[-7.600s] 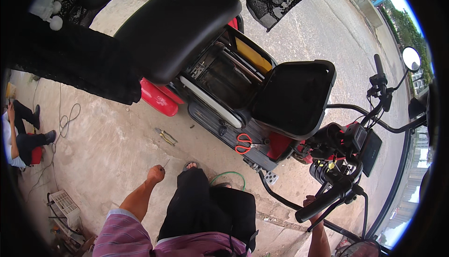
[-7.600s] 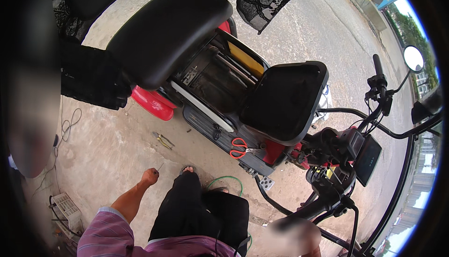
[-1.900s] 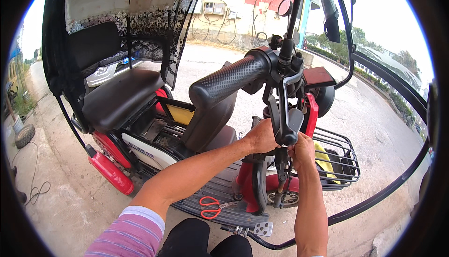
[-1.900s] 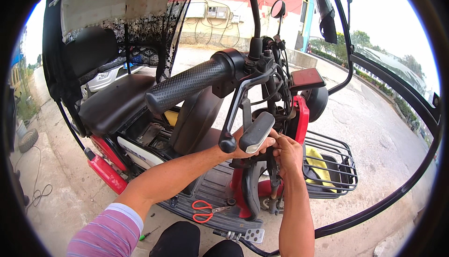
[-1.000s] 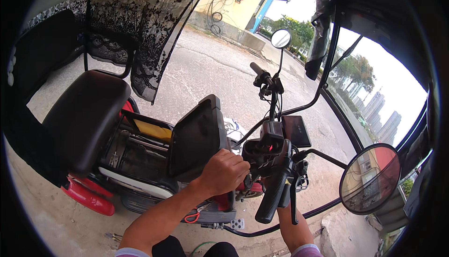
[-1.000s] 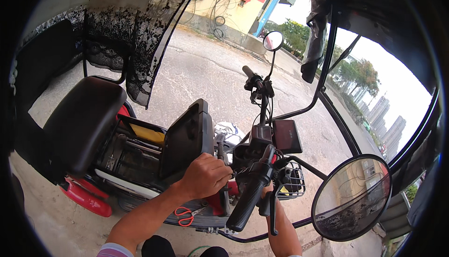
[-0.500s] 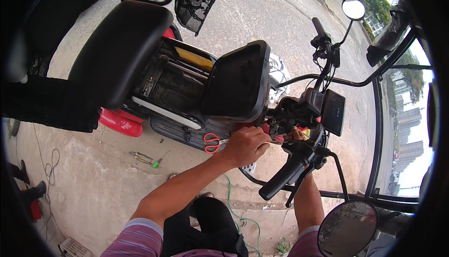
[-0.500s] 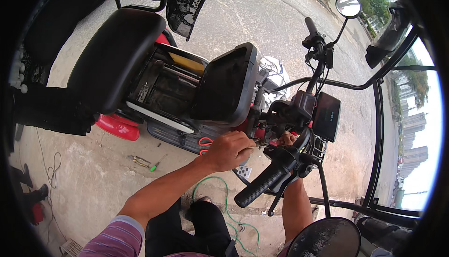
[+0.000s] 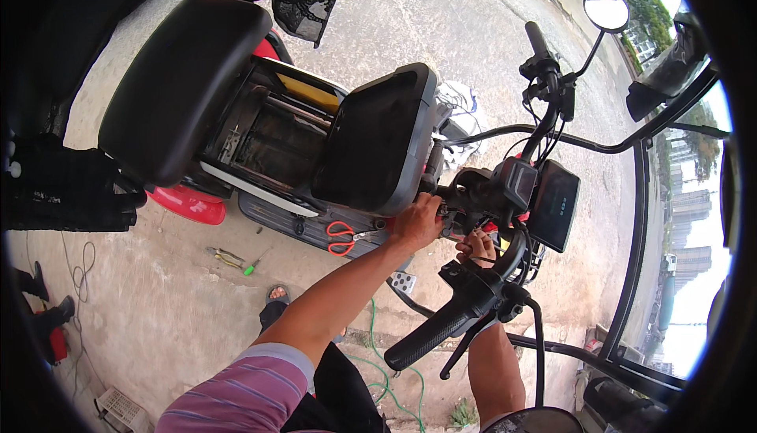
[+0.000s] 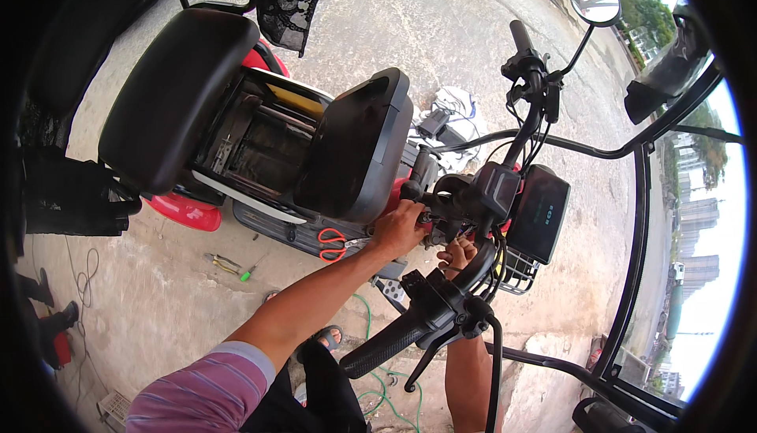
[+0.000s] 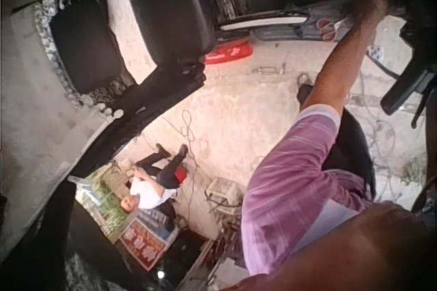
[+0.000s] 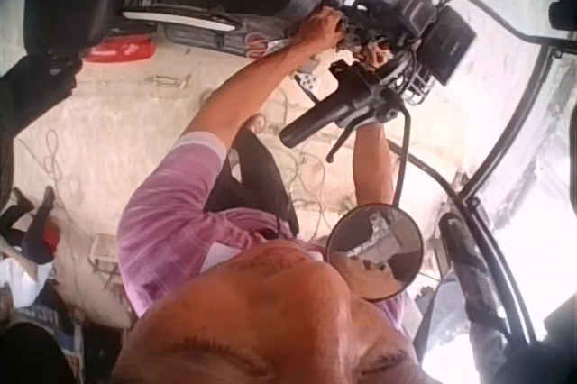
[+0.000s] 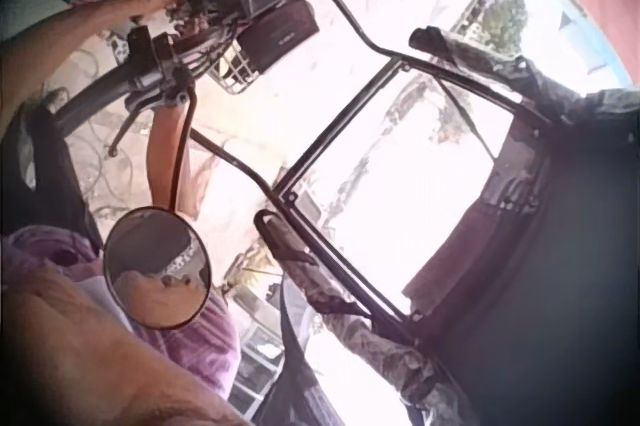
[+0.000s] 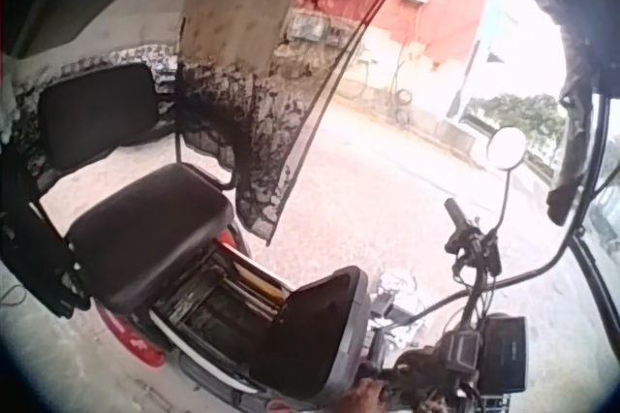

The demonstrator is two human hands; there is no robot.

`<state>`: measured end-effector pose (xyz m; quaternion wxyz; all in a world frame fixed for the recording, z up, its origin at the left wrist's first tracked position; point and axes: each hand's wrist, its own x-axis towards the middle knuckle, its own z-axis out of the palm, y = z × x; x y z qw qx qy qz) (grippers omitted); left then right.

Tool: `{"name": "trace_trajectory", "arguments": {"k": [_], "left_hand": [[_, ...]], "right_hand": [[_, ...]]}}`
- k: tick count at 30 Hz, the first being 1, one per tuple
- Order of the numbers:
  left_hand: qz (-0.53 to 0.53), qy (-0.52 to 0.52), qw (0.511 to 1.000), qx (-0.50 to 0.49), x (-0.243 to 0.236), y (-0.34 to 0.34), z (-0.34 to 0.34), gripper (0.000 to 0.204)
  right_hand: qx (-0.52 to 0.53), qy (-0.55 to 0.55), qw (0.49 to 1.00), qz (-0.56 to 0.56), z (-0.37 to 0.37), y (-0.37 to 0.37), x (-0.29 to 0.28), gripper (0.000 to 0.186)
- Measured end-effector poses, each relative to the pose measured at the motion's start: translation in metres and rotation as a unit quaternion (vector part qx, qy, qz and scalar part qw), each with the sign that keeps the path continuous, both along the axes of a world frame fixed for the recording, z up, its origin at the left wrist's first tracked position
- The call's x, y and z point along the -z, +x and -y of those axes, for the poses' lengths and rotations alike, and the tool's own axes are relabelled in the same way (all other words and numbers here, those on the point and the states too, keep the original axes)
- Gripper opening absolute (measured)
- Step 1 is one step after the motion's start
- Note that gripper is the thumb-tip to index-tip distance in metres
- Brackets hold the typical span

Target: The person removes the seat of a red electric scooter to access the battery compartment. They then move to the handlebars and use a screwdriver to remove a small black component, which they inspect and manipulate before reattaching it.

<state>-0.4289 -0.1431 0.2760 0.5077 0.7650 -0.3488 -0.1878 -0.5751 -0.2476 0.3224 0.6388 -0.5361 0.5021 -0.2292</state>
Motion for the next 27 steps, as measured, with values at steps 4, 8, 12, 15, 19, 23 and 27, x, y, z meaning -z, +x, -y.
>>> {"name": "trace_trajectory", "arguments": {"k": [4,8,12,15,19,23,27], "left_hand": [[-0.013,0.068,0.994,0.088,0.016,0.001,0.021,0.035],[-0.051,0.065,0.988,0.129,0.018,-0.002,0.013,0.042],[-0.296,-0.022,0.931,0.210,0.035,-0.004,0.018,0.036],[-0.491,-0.051,0.835,0.245,0.019,-0.009,0.012,0.028],[-0.521,-0.054,0.818,0.237,0.010,0.002,0.001,0.027],[-0.466,-0.041,0.867,0.174,0.010,-0.004,0.002,0.030],[-0.364,0.017,0.924,0.118,0.022,-0.020,0.011,0.041]], "right_hand": [[-0.003,0.060,0.998,-0.012,-0.007,-0.018,0.028,0.016],[0.008,0.073,0.997,-0.004,-0.010,-0.015,0.024,0.010],[-0.054,0.033,0.997,-0.033,-0.021,-0.038,0.025,0.010],[-0.070,-0.001,0.996,-0.062,-0.034,-0.058,0.022,0.011],[-0.112,-0.041,0.991,-0.064,-0.038,-0.051,0.033,0.013],[-0.139,-0.085,0.984,-0.072,-0.041,-0.043,0.038,0.015],[-0.149,-0.111,0.979,-0.083,-0.047,-0.045,0.035,0.017]]}}
